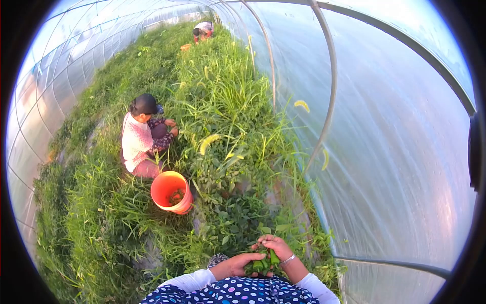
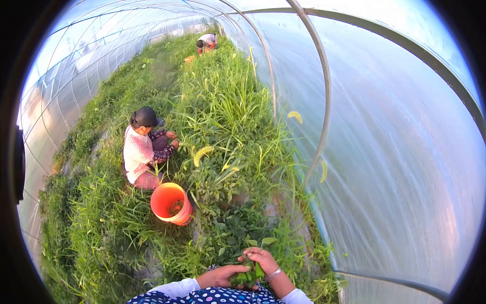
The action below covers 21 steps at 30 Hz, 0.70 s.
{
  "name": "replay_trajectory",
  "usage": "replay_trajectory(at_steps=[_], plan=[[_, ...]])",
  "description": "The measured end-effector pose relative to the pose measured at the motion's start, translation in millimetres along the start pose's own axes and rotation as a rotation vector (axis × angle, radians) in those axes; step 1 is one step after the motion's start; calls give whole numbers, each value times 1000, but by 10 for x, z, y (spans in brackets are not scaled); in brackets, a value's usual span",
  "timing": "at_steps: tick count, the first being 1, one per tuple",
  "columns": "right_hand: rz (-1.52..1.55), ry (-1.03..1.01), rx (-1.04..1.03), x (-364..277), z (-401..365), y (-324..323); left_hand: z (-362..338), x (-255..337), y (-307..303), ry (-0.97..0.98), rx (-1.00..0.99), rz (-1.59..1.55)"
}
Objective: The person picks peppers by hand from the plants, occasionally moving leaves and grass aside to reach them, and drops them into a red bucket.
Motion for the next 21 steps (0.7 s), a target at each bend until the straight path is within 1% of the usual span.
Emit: replay_trajectory(at_steps=[1,3,4,5,7,8,9,11,12,13,15,16,17,18,19,21], plan=[[0,0,1,60,-4,-44,12,-16,-5,0,0,-1],[105,-132,80,134,10,-190,27,-43,-12,-10,8,-64],[78,-115,79,143,-6,-222,17,-47,8,12,-32,-40],[77,-113,79,170,-26,-222,6,-75,16,13,-33,-42],[125,-70,268,254,-63,-315,-8,-111,73,-7,-50,41],[16,-86,306,245,-79,-378,-5,-135,77,-8,-96,40],[19,-85,304,253,-108,-417,9,-171,81,-8,-92,40],[287,-37,17,260,-113,-314,49,-257,82,14,-64,2],[249,-13,61,219,-135,-247,3,-241,159,31,-77,20],[300,-17,56,201,-127,-213,14,-254,134,74,-65,57],[400,-16,59,181,-112,-174,-109,-203,322,108,-46,93],[345,-26,288,25,-165,-12,-130,-192,326,120,-37,120],[531,-59,253,-16,-155,-17,-123,-191,304,127,-34,143],[574,-80,364,-105,-150,-50,-121,-224,298,130,-27,112],[580,-121,281,-122,-119,-212,-134,-245,295,137,-18,90],[612,-144,242,-238,-166,-230,-152,-251,250,167,-5,1]])
Point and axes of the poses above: each hand's wrist, its own z-axis towards the middle knuckle, its own y-axis out of the palm, x = y × z, the point moved 4 cm from there along z, towards the middle knuckle, and after that the axes turned 8 degrees about -y, right-handed, at the moved point
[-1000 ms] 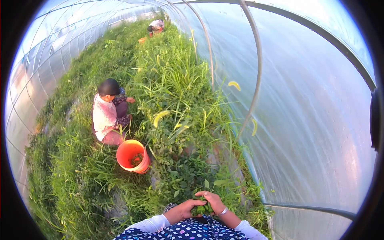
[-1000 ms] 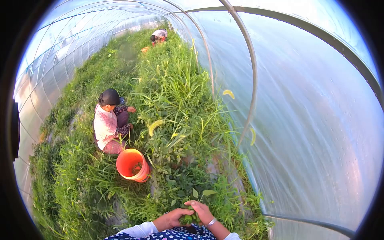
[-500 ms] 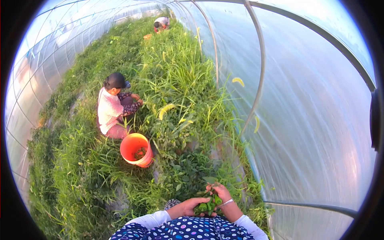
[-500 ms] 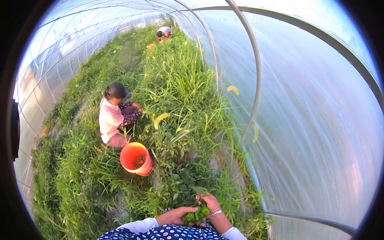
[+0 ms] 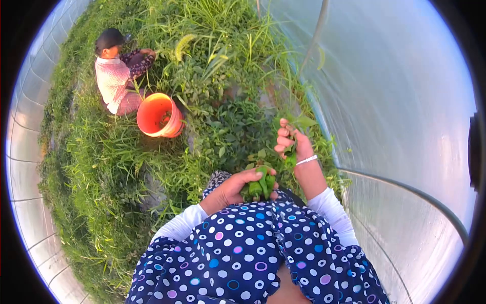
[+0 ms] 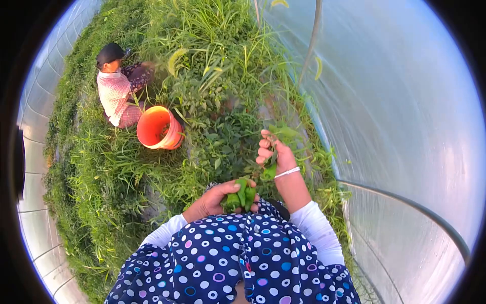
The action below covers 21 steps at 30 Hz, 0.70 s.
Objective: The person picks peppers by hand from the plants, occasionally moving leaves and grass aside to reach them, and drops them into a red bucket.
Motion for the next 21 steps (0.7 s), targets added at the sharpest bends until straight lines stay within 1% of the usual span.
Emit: replay_trajectory(at_steps=[1,3,4,6,8,10,12,13,14,16,18,19,20,21], plan=[[7,3,30,-18,-36,-32,-11,-2,-33,13,9,-28],[-70,2,-83,-64,-30,12,-11,48,-114,48,10,-33],[-74,7,-80,-50,-36,-8,-9,54,-141,51,9,-39],[55,24,-90,-22,-46,-48,-1,81,-148,84,-54,-69],[68,23,-81,-10,-12,-75,11,87,-145,100,-37,-93],[78,14,-75,13,-2,-21,16,136,-135,167,34,-179],[-32,-75,65,21,17,23,69,135,-193,158,29,-198],[-20,-89,110,60,42,22,105,112,-229,136,28,-149],[-22,-87,110,116,55,16,125,90,-243,116,28,-100],[-72,-158,139,186,101,5,140,112,-194,115,12,-34],[-92,-197,92,253,64,80,147,163,-116,125,-22,30],[-284,-253,183,263,33,83,134,179,-85,119,-4,61],[-475,-308,266,272,26,105,162,172,-114,110,-30,72],[-475,-306,233,302,28,131,169,173,-115,95,-8,63]])
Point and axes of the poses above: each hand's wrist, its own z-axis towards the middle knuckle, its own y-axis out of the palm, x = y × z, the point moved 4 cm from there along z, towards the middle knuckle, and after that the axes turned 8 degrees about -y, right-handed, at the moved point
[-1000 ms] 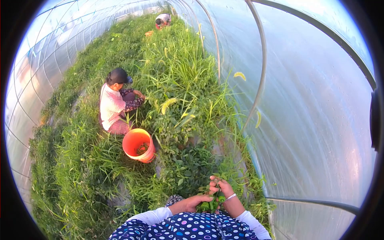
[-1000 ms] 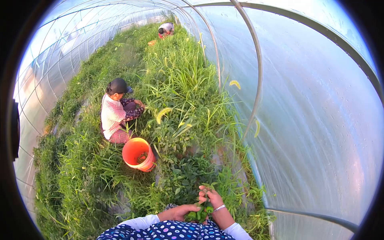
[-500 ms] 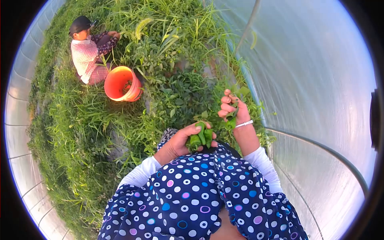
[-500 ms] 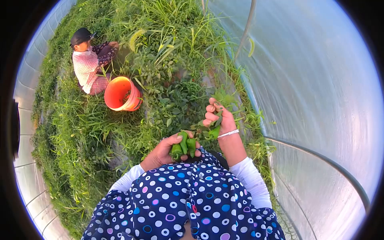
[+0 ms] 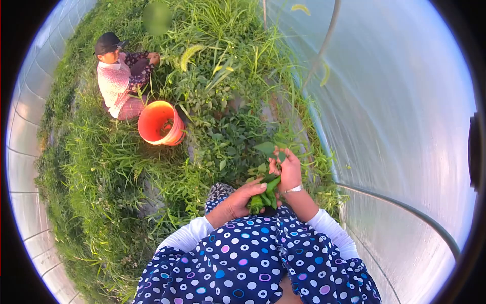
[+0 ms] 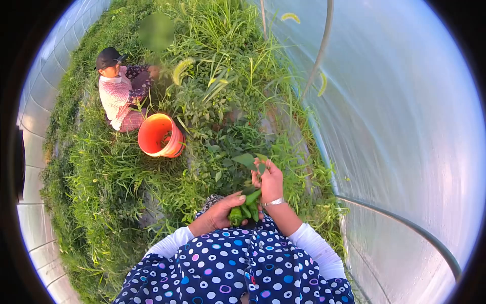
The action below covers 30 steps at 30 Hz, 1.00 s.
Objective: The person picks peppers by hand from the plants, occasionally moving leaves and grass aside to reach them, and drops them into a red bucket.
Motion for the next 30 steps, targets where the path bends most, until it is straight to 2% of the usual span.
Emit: replay_trajectory(at_steps=[2,3,7,9,11,15,19,23,25,28,29,30], plan=[[-351,-145,-113,-47,-5,14,19,-16,-46,-21,56,-7],[-348,-147,-137,-52,2,33,39,-25,-77,-31,86,-9],[-227,-74,-94,-158,55,52,84,11,-107,-36,6,-71],[53,10,100,-232,150,-51,117,36,-126,3,24,-139],[225,44,14,-227,328,-343,118,9,-215,23,33,-243],[238,85,62,-362,386,-846,42,130,-437,119,36,-361],[156,89,17,-309,174,-1502,-216,412,-786,330,54,-478],[-39,64,338,-140,-234,-2359,-756,902,-1312,602,169,-564],[-111,143,465,-102,-481,-2538,-1093,1184,-1661,716,137,-599],[-242,226,473,34,-784,-2900,-1557,1578,-1953,864,223,-583],[-239,225,478,151,-888,-3203,-1690,1676,-2023,913,237,-552],[-370,207,452,283,-946,-3600,-1802,1746,-2103,940,268,-555]])
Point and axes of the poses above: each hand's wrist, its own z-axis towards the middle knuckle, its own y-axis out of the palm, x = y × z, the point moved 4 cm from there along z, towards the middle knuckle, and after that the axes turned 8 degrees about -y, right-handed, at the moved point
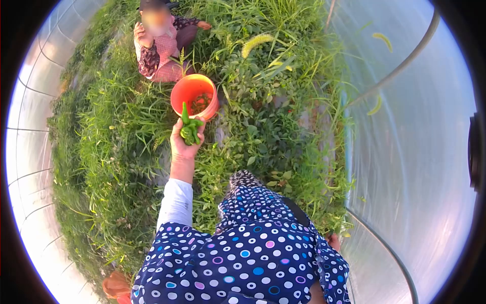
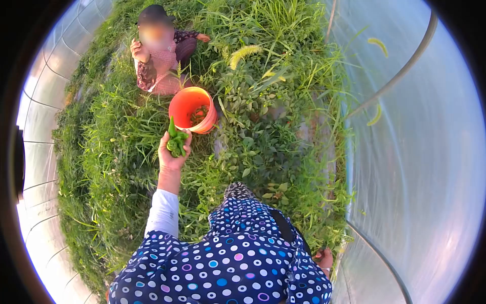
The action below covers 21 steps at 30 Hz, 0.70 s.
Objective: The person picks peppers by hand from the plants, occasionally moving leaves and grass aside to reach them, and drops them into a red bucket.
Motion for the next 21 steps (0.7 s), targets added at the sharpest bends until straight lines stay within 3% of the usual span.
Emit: replay_trajectory(at_steps=[3,10,21], plan=[[-357,-9,-87,57,-80,-150,86,293,-172,88,95,38],[-297,145,91,232,-262,-170,264,587,-555,186,393,-14],[-336,186,117,222,-351,-58,574,788,-850,132,428,57]])
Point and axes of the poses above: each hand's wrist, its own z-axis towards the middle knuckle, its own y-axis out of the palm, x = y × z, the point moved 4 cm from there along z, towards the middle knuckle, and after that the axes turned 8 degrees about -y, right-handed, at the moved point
